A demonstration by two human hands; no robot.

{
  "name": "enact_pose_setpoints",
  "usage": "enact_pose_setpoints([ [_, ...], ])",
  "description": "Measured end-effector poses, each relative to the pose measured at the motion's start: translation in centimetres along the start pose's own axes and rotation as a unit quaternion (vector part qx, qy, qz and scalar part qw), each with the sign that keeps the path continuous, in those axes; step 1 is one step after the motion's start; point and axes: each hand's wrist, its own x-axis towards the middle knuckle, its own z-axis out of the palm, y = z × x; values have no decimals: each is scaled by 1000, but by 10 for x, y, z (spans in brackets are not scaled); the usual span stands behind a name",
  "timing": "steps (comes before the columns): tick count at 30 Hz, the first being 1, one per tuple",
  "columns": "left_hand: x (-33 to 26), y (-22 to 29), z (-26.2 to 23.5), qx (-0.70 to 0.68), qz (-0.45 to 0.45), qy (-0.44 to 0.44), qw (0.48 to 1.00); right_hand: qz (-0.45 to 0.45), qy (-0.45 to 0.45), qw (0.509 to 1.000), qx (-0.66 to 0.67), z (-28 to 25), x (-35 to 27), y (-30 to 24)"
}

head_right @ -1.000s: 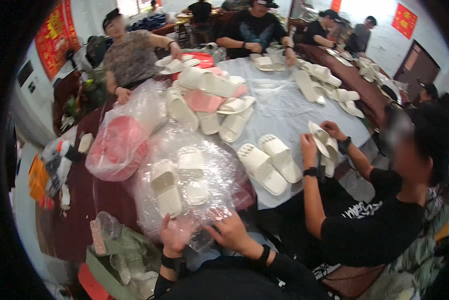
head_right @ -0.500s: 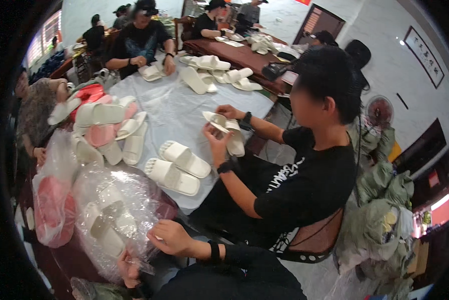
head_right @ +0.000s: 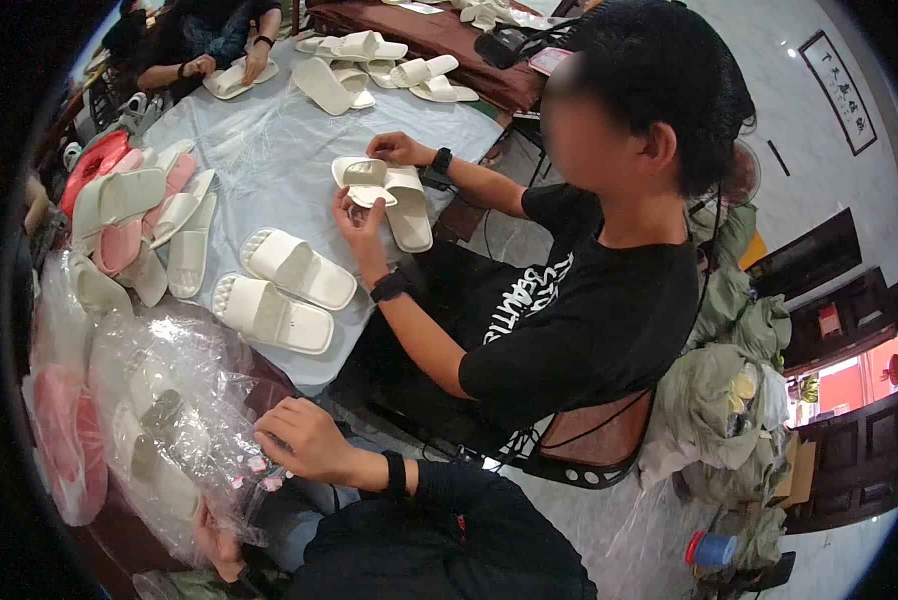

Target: Sorting white slippers and packing them into plastic bags at a large work table.

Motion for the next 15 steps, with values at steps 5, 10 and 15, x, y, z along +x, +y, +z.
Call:
enact_pose_setpoints([
  [5, 13, 17, -45, -105, -73, -83, 988, 14, -11, 1000, 5, 3, 1, -2],
  [10, 4, 7, -12, -41, -61, -66, 995, 15, -6, 1000, 0, 6, -3, 1],
  [15, 21, 15, -46, -170, -116, -124, 971, 16, -9, 1000, -2, 9, -3, -1],
])
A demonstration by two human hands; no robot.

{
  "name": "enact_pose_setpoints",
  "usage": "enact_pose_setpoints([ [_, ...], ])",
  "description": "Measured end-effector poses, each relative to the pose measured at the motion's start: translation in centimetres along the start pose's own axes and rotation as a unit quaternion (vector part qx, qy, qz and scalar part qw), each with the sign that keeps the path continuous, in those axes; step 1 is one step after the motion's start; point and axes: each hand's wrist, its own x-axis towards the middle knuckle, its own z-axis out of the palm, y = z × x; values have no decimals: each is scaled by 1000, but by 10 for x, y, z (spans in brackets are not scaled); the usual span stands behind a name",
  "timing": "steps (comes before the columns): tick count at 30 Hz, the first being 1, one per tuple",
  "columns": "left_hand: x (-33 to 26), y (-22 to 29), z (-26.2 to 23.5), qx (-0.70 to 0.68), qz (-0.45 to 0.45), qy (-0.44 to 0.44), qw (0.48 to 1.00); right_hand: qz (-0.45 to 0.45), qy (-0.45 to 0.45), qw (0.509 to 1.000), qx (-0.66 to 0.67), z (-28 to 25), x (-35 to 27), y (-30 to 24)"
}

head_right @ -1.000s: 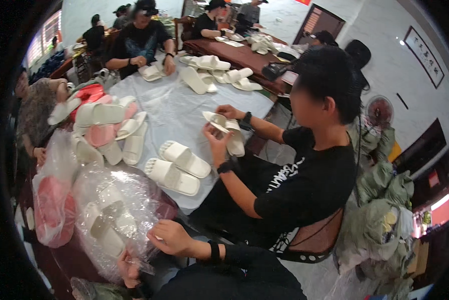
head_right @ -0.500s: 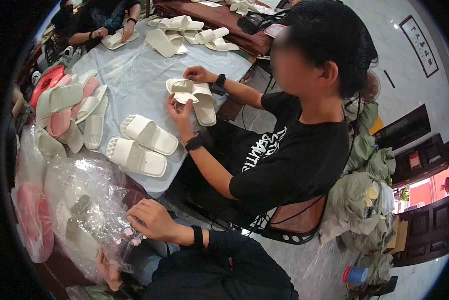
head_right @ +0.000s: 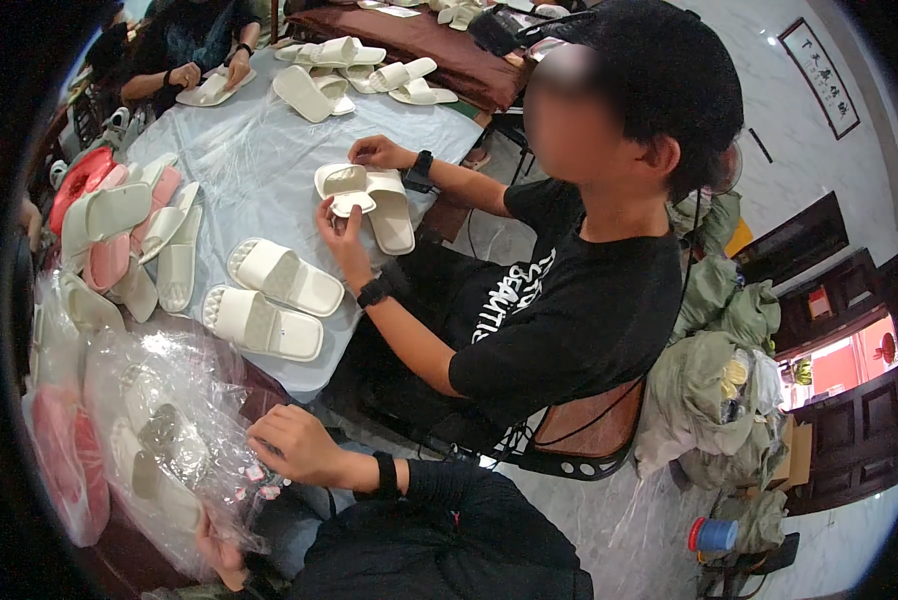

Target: Sorting white slippers and packing them into plastic bags at a large work table.

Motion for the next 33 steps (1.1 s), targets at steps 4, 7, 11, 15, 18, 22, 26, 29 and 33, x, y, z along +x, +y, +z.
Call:
enact_pose_setpoints([
  [4, -1, -38, 46, 78, 17, 42, 996, 13, -10, 1000, 5, -1, 0, 4],
  [7, -19, -12, 14, 119, 80, 62, 988, 75, -64, 995, 20, 9, 11, -7],
  [11, -18, -52, 79, 208, 139, 125, 960, 241, -153, 957, 50, 22, 11, 13],
  [15, -10, -43, 64, 94, 86, -12, 992, 436, -303, 789, 308, 47, 19, 32],
  [18, -7, -60, 108, 205, 89, 12, 975, 505, -290, 660, 475, 56, 31, 15],
  [22, -19, -75, 132, 244, 114, 40, 962, 456, -264, 668, 525, 84, 30, 2],
  [26, -10, -69, 92, 238, 59, -19, 969, 331, -301, 806, 389, 102, 14, -12],
  [29, -11, -68, 96, 221, 80, -49, 971, 249, -357, 850, 297, 107, 7, -26],
  [33, -19, -73, 91, 351, 175, -98, 915, 88, -307, 922, 217, 115, -4, -50],
])
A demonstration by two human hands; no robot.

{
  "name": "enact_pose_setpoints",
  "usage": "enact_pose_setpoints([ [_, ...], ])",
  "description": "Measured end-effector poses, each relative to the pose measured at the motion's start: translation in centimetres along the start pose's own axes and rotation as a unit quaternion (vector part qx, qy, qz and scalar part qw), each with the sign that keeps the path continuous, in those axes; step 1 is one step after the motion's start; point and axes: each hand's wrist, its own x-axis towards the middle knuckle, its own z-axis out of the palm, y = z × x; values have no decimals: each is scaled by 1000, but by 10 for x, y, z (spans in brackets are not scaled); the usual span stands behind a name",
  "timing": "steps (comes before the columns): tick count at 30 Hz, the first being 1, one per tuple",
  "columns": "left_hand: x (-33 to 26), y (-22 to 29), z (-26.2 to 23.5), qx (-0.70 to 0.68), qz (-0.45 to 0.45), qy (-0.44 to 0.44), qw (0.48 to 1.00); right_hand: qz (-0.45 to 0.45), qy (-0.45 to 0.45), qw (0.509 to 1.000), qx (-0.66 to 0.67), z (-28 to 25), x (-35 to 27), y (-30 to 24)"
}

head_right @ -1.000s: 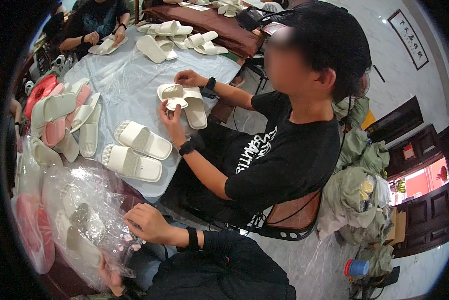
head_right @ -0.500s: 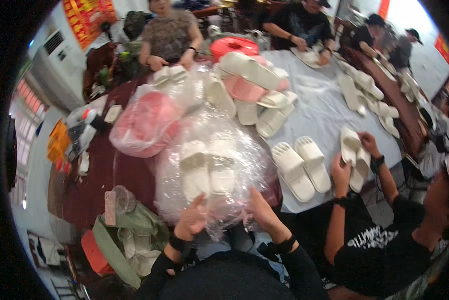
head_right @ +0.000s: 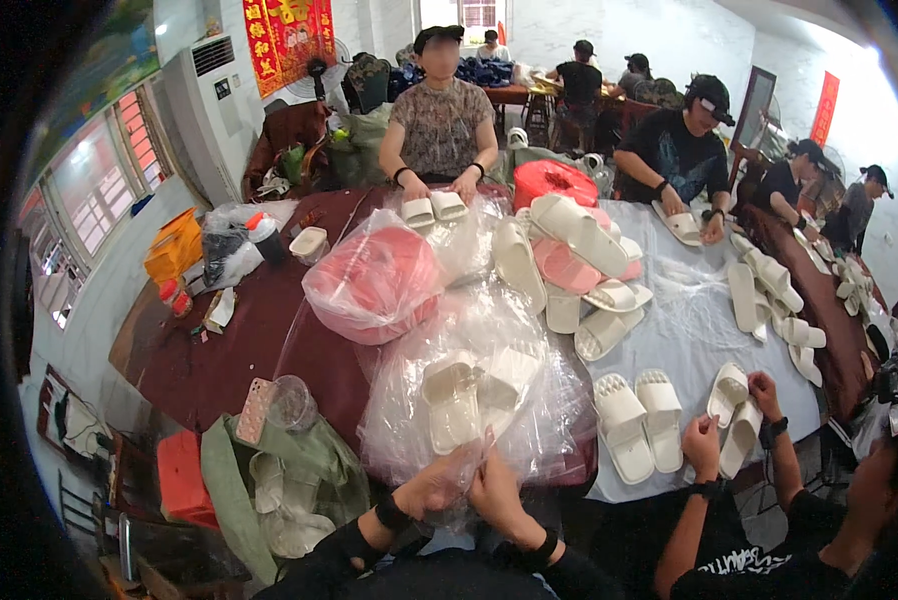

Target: Sorting white slippers and packing them into plastic bags at a large work table.

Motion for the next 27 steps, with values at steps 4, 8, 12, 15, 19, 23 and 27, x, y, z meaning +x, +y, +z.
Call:
enact_pose_setpoints([
  [4, -8, 4, -19, -85, -39, 33, 995, 34, -101, 975, -194, -3, -9, -26],
  [8, -4, 20, -5, -92, -100, 27, 990, -30, -48, 986, -154, -20, -13, -37],
  [12, -17, 44, -1, -178, -129, -68, 973, -44, -118, 991, -53, -56, 2, -70],
  [15, -36, 50, 3, -161, -75, 35, 983, -73, -121, 981, 134, -66, 10, -31],
  [19, -61, 48, 15, -106, 102, 229, 962, -169, -23, 974, -149, -39, 38, -8],
  [23, -114, 6, -32, 466, 262, 449, 716, -202, -65, 944, -254, -7, 48, 10],
  [27, -184, -51, -73, 457, 234, 586, 626, -209, -98, 920, -318, 14, 53, 28],
])
